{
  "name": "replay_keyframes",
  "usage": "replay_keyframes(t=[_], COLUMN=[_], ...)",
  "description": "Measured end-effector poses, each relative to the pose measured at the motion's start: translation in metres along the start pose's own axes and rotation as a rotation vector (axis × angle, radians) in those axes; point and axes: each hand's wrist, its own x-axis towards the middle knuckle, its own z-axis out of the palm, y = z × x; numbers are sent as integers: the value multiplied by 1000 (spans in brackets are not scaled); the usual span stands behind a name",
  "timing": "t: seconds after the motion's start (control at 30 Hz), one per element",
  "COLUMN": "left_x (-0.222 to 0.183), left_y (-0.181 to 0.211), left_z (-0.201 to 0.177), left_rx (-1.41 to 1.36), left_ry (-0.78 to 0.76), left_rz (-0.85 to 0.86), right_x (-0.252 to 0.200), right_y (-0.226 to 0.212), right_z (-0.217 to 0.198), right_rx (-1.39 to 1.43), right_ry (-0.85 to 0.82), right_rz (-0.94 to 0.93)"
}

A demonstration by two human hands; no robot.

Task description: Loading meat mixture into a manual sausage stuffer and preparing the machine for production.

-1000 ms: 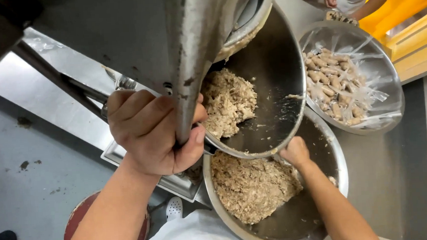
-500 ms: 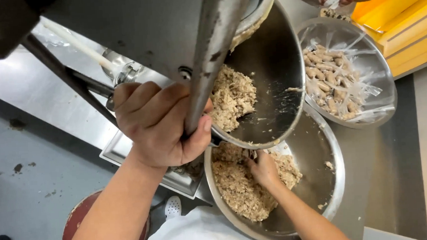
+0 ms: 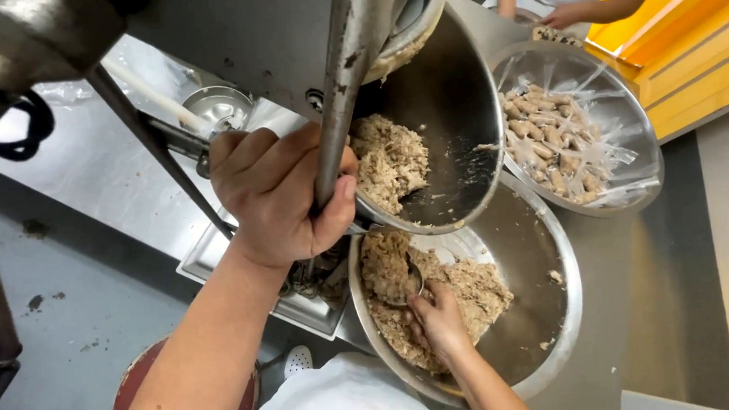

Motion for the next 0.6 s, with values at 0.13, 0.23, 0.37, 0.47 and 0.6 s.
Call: replay_keyframes(t=[0.13, 0.23, 0.37, 0.47, 0.6], left_x=[0, 7, 18, 16, 10], left_y=[0, 5, 12, 10, 7], left_z=[-1, -2, -3, -2, -6], left_rx=[16, -45, -63, -40, -13], left_ry=[-1, -12, -13, -12, -7], left_rz=[19, 11, 4, -1, -2], right_x=[-8, -19, -53, -70, -120], right_y=[20, 23, -20, -68, -177], right_z=[-33, -60, -101, -134, -111], right_rx=[381, 532, 468, 317, -27], right_ry=[-164, -269, -128, 74, 186], right_rz=[76, 131, -49, -246, -618])
